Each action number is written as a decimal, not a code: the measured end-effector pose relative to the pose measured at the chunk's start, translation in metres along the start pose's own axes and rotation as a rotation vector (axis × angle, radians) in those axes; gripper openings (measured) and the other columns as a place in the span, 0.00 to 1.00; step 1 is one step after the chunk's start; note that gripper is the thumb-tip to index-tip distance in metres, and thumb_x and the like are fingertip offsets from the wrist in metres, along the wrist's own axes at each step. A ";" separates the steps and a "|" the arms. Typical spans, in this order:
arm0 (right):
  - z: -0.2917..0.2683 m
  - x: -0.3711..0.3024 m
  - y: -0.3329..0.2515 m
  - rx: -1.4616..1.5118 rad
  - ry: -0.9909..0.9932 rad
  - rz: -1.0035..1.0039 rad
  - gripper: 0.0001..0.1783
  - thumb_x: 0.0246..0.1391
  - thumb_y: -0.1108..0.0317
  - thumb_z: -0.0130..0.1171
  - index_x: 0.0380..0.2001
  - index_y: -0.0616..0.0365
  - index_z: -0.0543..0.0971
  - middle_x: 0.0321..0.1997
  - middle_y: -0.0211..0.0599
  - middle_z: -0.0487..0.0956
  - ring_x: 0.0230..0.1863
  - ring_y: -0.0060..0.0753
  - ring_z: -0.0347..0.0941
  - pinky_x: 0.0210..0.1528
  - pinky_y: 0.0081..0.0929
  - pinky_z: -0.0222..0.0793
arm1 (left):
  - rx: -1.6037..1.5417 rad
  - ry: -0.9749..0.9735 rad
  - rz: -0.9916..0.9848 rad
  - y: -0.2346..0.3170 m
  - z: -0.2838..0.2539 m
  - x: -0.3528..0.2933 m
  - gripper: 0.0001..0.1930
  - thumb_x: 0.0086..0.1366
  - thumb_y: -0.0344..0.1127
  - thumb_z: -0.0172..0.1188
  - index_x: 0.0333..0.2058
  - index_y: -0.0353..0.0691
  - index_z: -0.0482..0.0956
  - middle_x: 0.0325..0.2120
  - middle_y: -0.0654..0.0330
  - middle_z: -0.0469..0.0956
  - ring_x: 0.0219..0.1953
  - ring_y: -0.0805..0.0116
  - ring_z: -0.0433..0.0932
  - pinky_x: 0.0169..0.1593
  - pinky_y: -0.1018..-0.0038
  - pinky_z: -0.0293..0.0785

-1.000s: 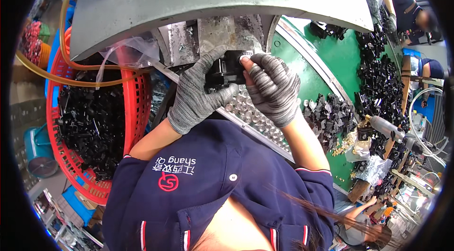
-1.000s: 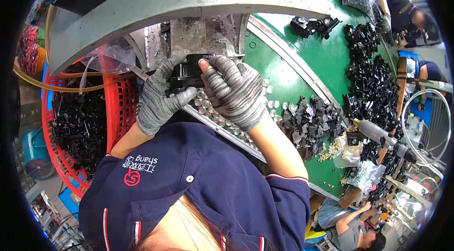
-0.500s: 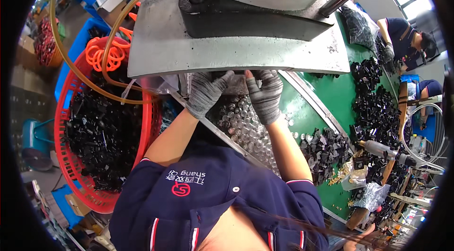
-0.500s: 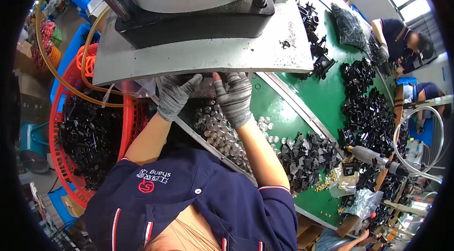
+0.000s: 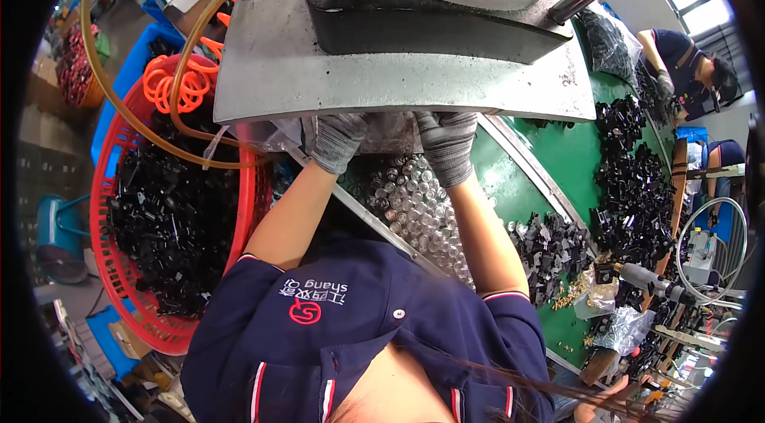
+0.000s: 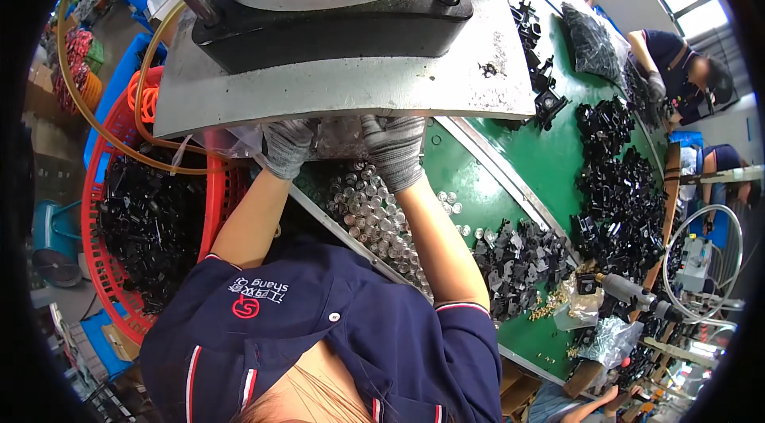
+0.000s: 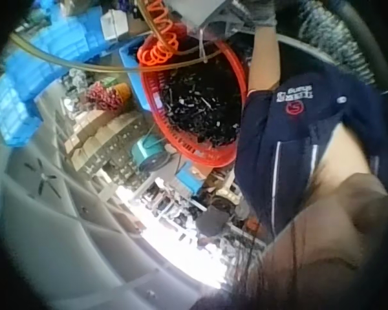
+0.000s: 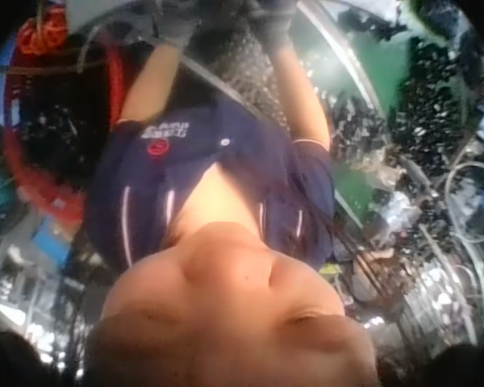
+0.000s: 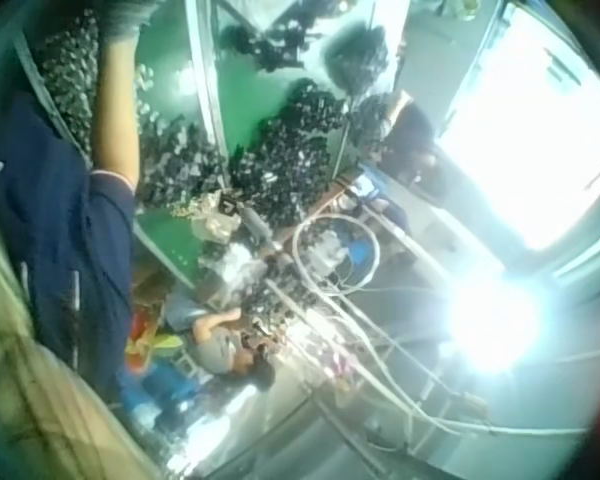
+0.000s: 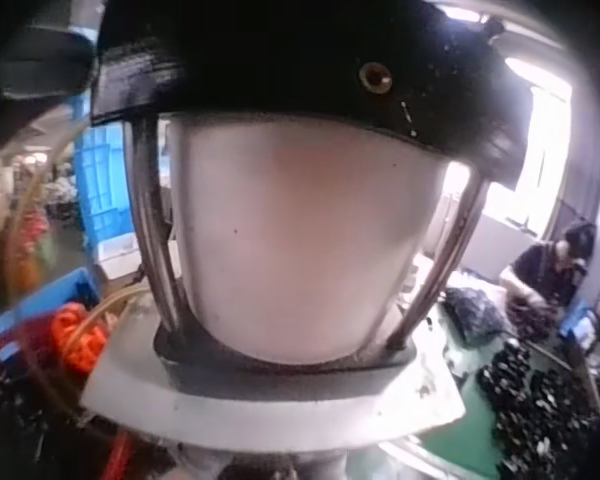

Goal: Assembling small hardware components using a pneumatic screwdriver at a factory workstation.

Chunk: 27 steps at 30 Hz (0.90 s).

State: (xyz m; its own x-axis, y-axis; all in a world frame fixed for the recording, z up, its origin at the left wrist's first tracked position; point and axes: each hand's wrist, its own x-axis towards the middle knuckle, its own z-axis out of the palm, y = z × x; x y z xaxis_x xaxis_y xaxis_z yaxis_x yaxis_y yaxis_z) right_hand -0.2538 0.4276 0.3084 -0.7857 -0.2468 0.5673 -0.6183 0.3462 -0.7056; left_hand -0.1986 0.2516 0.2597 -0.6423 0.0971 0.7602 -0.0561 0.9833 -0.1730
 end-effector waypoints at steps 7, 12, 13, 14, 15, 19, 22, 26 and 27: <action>0.006 -0.004 0.008 0.152 -0.034 0.161 0.08 0.50 0.75 0.62 0.33 0.67 0.77 0.30 0.40 0.81 0.33 0.30 0.79 0.38 0.25 0.73 | -0.446 -0.254 -0.276 0.002 -0.019 0.016 0.21 0.64 0.44 0.53 0.52 0.38 0.71 0.46 0.49 0.74 0.47 0.51 0.73 0.49 0.57 0.69; 0.005 0.000 -0.002 0.249 -0.010 0.187 0.08 0.50 0.76 0.62 0.34 0.68 0.76 0.31 0.42 0.81 0.33 0.29 0.79 0.37 0.25 0.74 | -0.599 -0.113 -0.280 0.002 -0.015 0.017 0.20 0.63 0.43 0.56 0.49 0.37 0.73 0.44 0.50 0.75 0.46 0.52 0.74 0.48 0.60 0.70; 0.005 0.001 -0.004 0.265 0.014 0.176 0.09 0.50 0.76 0.62 0.34 0.68 0.76 0.31 0.42 0.81 0.34 0.29 0.79 0.37 0.24 0.74 | -0.604 -0.101 -0.266 0.002 -0.016 0.018 0.19 0.63 0.43 0.57 0.49 0.37 0.73 0.44 0.50 0.75 0.46 0.53 0.74 0.48 0.61 0.70; 0.005 0.000 -0.004 0.266 0.018 0.179 0.09 0.50 0.76 0.62 0.34 0.68 0.76 0.31 0.42 0.81 0.34 0.29 0.79 0.37 0.24 0.74 | -0.611 -0.091 -0.249 0.002 -0.018 0.019 0.19 0.63 0.42 0.58 0.48 0.36 0.74 0.43 0.51 0.76 0.46 0.55 0.75 0.47 0.62 0.71; 0.006 -0.001 -0.005 0.282 0.019 0.192 0.09 0.50 0.76 0.62 0.35 0.68 0.76 0.31 0.42 0.81 0.33 0.28 0.78 0.37 0.24 0.74 | -0.612 -0.095 -0.244 0.002 -0.020 0.021 0.19 0.63 0.42 0.58 0.48 0.36 0.74 0.43 0.51 0.76 0.46 0.55 0.75 0.47 0.62 0.71; 0.007 -0.002 -0.010 0.337 0.021 0.253 0.09 0.50 0.76 0.61 0.35 0.68 0.76 0.30 0.42 0.81 0.31 0.26 0.78 0.36 0.25 0.73 | -1.084 -0.252 -0.608 0.003 -0.024 0.026 0.20 0.61 0.40 0.62 0.48 0.35 0.73 0.42 0.53 0.76 0.46 0.60 0.75 0.47 0.65 0.73; 0.001 0.002 -0.021 0.388 0.001 0.311 0.08 0.50 0.75 0.62 0.33 0.68 0.77 0.30 0.42 0.81 0.29 0.26 0.77 0.34 0.24 0.73 | -1.545 -0.121 -0.821 0.002 0.000 0.012 0.20 0.59 0.36 0.65 0.47 0.34 0.73 0.41 0.54 0.76 0.44 0.64 0.76 0.48 0.69 0.76; -0.010 0.009 -0.027 0.130 -0.233 0.423 0.12 0.49 0.69 0.62 0.33 0.67 0.78 0.33 0.52 0.79 0.33 0.41 0.78 0.36 0.29 0.72 | -1.620 0.057 -0.850 0.013 -0.014 0.031 0.16 0.55 0.36 0.68 0.39 0.33 0.78 0.33 0.58 0.79 0.35 0.70 0.78 0.40 0.75 0.75; -0.008 0.009 -0.023 0.053 -0.148 0.274 0.10 0.49 0.70 0.62 0.32 0.67 0.78 0.31 0.49 0.79 0.31 0.36 0.77 0.34 0.27 0.71 | -1.618 0.053 -0.845 0.013 -0.015 0.032 0.16 0.55 0.36 0.68 0.39 0.33 0.78 0.33 0.58 0.79 0.35 0.70 0.78 0.40 0.75 0.75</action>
State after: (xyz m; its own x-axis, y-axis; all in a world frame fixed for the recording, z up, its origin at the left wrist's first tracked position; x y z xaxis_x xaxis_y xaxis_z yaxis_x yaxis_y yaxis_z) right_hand -0.2462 0.4244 0.3327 -0.9157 -0.2809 0.2874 -0.3799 0.3717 -0.8471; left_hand -0.2087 0.2695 0.2915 -0.8137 -0.4757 0.3342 0.4152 -0.0732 0.9068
